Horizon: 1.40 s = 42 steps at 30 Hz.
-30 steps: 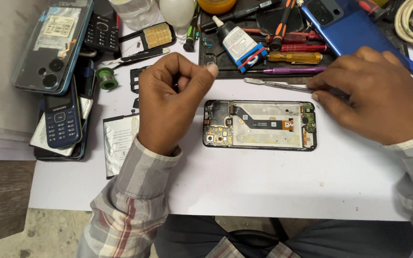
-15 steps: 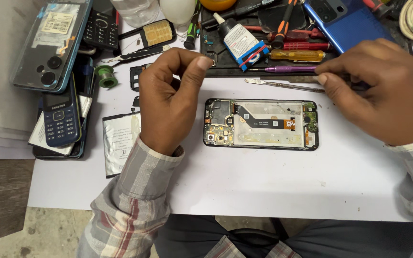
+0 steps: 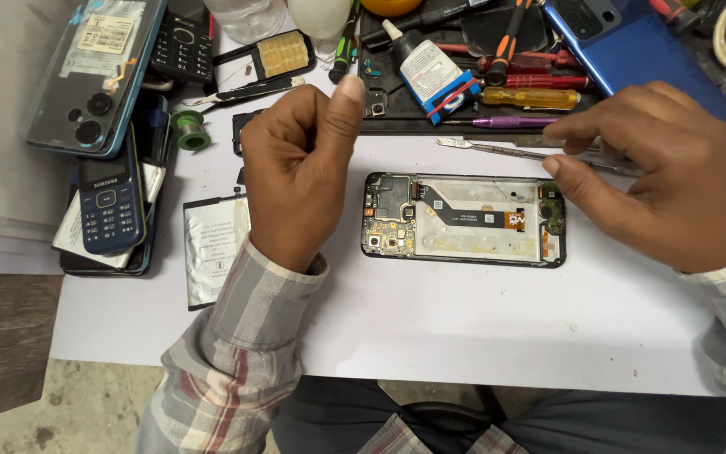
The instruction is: The person uses a metal spudger to pry and lift internal components inside a disassembled smartphone. They carefully separate a ribbon cable and small parts from the chassis while holding the device steady with the other hand.
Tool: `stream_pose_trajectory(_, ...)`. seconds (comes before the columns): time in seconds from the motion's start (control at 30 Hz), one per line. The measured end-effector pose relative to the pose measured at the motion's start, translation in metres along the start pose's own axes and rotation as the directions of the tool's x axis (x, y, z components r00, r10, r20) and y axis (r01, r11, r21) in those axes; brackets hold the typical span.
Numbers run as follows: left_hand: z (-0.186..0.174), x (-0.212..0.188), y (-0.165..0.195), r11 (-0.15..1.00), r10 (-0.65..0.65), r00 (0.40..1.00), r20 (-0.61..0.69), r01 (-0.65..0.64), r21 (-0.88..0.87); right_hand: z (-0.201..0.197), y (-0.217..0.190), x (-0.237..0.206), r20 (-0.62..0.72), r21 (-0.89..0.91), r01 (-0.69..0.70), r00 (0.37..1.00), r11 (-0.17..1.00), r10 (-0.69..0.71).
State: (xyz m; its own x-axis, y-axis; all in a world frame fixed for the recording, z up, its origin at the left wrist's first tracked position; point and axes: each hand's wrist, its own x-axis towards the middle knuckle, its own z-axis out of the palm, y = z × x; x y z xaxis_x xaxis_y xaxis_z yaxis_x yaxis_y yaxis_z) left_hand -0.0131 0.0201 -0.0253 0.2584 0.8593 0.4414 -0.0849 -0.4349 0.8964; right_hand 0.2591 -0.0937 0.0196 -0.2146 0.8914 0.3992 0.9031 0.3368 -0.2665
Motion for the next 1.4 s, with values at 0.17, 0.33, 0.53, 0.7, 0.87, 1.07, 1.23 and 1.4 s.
stream_pose_trajectory(0.17, -0.001, 0.002, 0.002, 0.999, -0.022, 1.000, -0.008, 0.022, -0.036, 0.000, 0.001, 0.000, -0.003, -0.035, 0.002, 1.000, 0.999, -0.002)
stream_pose_trajectory(0.33, 0.001, 0.006, 0.016, 0.996, 0.049, 0.998, 0.036, -0.046, -0.074, 0.001, 0.002, 0.000, -0.012, -0.006, 0.018, 1.000, 1.000, -0.018)
stream_pose_trajectory(0.53, 0.003, 0.006, 0.024, 0.995, -0.015, 0.998, -0.066, 0.021, 0.097, 0.001, 0.002, 0.000, -0.001, -0.007, 0.024, 1.000, 1.000, -0.024)
stream_pose_trajectory(0.7, 0.002, 0.004, 0.020, 0.996, -0.081, 0.994, -0.077, 0.078, -0.041, 0.002, 0.001, 0.001, -0.001, -0.019, 0.015, 1.000, 1.000, -0.015)
stream_pose_trajectory(0.87, 0.002, 0.005, 0.011, 0.995, -0.014, 0.996, -0.090, 0.005, -0.100, 0.001, 0.000, 0.000, -0.009, -0.008, 0.015, 1.000, 1.000, -0.015)
stream_pose_trajectory(1.07, -0.002, 0.003, 0.001, 0.993, -0.017, 0.995, -0.093, 0.006, -0.115, 0.000, 0.000, 0.000, -0.016, -0.022, -0.006, 1.000, 1.000, 0.006)
stream_pose_trajectory(1.23, -0.005, 0.001, -0.001, 0.993, -0.007, 0.998, -0.057, 0.000, -0.117, -0.001, -0.001, 0.002, -0.039, -0.010, -0.035, 0.999, 0.999, 0.035)
stream_pose_trajectory(1.4, -0.004, 0.001, 0.008, 0.993, -0.032, 0.998, -0.055, 0.025, -0.114, -0.003, -0.003, 0.001, -0.089, 0.005, -0.040, 0.995, 0.999, 0.040)
